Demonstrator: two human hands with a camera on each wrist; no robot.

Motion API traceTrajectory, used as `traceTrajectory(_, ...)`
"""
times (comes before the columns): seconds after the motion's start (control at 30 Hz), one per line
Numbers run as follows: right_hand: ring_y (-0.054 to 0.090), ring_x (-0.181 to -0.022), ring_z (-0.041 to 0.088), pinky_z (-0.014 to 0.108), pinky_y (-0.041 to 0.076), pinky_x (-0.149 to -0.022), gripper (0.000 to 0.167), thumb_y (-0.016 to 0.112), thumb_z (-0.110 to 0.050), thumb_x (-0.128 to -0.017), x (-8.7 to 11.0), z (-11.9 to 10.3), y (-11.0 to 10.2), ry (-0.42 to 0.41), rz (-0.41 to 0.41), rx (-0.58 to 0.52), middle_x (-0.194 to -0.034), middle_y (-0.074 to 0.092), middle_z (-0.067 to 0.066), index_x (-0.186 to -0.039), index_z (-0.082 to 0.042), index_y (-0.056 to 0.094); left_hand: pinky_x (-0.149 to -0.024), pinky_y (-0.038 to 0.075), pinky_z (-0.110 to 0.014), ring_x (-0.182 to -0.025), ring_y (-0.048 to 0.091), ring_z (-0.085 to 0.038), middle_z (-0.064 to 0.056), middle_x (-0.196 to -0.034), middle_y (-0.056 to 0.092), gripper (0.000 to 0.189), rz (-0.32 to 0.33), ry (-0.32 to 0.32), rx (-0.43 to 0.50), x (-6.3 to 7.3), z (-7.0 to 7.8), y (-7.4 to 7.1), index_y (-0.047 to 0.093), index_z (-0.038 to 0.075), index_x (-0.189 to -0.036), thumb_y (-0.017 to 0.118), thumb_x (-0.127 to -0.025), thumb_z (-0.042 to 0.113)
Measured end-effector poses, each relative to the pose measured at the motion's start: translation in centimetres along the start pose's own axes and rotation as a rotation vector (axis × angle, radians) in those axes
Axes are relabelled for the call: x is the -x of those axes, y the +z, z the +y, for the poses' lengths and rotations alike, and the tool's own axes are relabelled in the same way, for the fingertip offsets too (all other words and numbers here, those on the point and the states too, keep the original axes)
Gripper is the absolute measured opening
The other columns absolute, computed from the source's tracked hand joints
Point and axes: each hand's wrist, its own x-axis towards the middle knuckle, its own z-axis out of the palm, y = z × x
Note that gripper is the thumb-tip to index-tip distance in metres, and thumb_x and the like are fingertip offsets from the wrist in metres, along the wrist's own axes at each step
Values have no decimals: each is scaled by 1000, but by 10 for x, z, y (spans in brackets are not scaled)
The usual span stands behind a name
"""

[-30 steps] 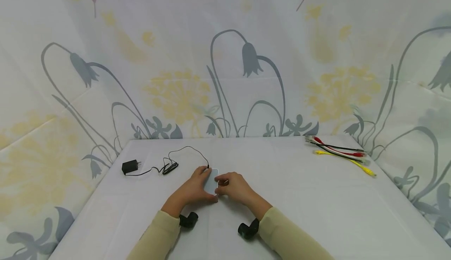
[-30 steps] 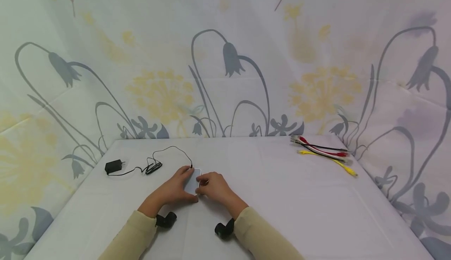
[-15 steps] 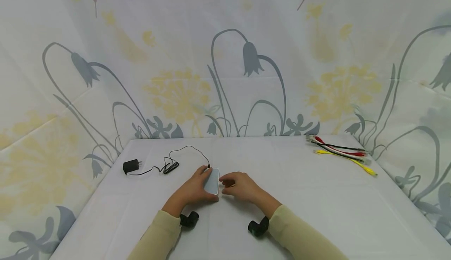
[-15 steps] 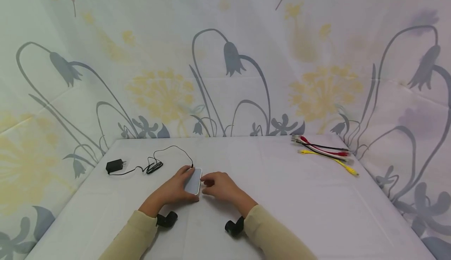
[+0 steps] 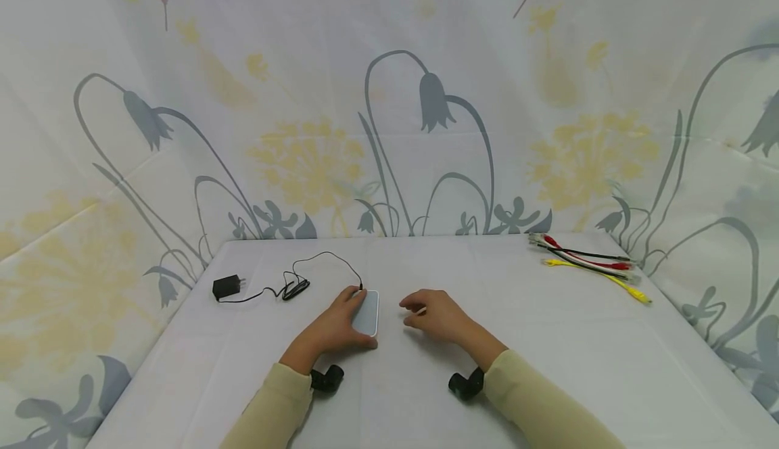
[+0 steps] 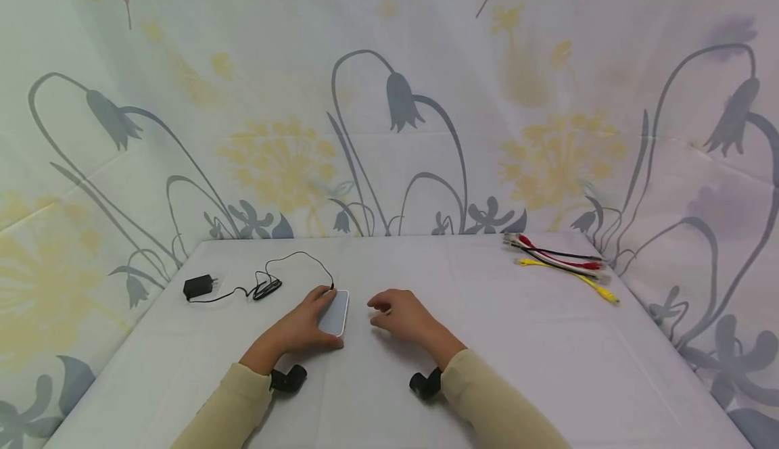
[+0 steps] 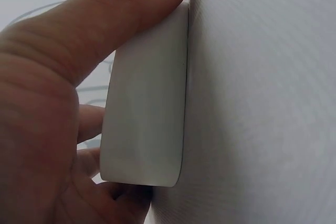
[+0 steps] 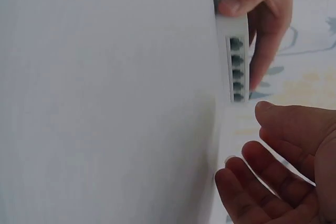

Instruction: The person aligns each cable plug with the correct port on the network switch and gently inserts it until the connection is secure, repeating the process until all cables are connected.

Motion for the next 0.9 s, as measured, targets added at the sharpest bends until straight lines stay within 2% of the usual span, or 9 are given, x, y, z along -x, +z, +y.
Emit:
traceTrajectory(0.2,65,-100,18,34,54,-83,27,71,-17,-86,4,9,-13,55,59,49,-112,68,0,-113,-14,71,-104,40,-49,-135,39,-31,-12,-159,23,106,-1,-4,-3,1,1,-1,31,12,-153,84,-69,46)
traceTrajectory(0.37,63,-105,21,39,51,-89,26,69,-21,-88,6,22,-25,58,94,127,-113,68,1,-113,-14,71,-104,39,-50,-135,38,-32,-13,-159,22,105,-5,-13,19,2,3,-2,30,12,-153,85,-69,44)
traceTrajectory(0.63,59,-115,30,48,46,-97,29,66,-22,-91,13,44,-52,68,100,206,-120,66,7,-118,-12,69,-102,40,-49,-133,40,-32,-12,-159,22,106,-5,-13,15,1,1,0,30,13,-153,85,-69,45)
traceTrajectory(0.9,57,-117,35,53,44,-98,32,64,-21,-92,21,62,-77,97,92,256,-122,65,12,-121,-9,67,-103,39,-50,-134,38,-32,-13,-159,21,106,-3,-3,20,2,1,0,29,12,-153,85,-69,45)
